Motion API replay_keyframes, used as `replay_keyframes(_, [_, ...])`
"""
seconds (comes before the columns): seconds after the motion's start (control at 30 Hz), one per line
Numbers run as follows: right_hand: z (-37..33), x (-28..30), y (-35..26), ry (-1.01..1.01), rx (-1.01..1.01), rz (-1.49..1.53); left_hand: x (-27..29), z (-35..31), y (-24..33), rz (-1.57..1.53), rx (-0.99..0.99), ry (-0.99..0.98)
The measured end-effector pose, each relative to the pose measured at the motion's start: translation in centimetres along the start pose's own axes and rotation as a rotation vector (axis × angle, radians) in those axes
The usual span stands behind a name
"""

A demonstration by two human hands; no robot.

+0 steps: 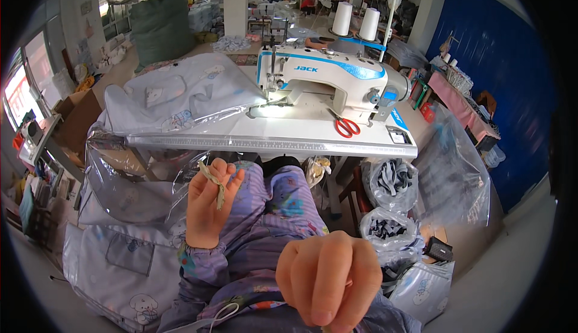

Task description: Picking up and inspecting small pieces of fabric scraps at a sewing workstation.

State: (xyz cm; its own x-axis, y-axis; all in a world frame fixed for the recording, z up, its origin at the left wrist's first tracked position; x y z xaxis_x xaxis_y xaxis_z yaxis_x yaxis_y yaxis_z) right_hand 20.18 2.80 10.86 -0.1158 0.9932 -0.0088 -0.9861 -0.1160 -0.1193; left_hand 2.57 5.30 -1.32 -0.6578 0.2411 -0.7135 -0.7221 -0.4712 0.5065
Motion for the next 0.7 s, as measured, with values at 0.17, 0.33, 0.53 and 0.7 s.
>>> replay_keyframes(0.17, [0.9,-0.7,-0.7,-0.023,-0.006,0.036,0.1,-0.1,0.0,0.005,0.009,0.013])
replay_keyframes(0.33, [0.4,-0.3,-0.8,-0.023,-0.031,0.051,0.3,0.0,0.0,0.006,0.007,0.004])
replay_keyframes(0.53, [0.6,-0.4,-0.7,-0.016,-0.021,0.020,0.1,0.1,-0.1,0.001,0.011,-0.020])
replay_keyframes(0.7, [1.1,-1.6,-1.1,-0.006,-0.023,-0.039,0.1,0.0,-0.1,0.037,0.008,0.010])
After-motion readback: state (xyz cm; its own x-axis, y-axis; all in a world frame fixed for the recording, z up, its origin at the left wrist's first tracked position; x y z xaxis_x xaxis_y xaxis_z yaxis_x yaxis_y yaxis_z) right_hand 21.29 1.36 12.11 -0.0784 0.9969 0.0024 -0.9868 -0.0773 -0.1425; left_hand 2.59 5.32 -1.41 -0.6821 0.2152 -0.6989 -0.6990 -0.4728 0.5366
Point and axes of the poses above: each hand's wrist, its own z-axis towards the middle knuckle, its own x-axis out of the back of the hand, y = z × x, the point moved 3 cm from there along z, towards the middle knuckle, and after that the axes turned 2 degrees about -z, right-handed, at the moved point
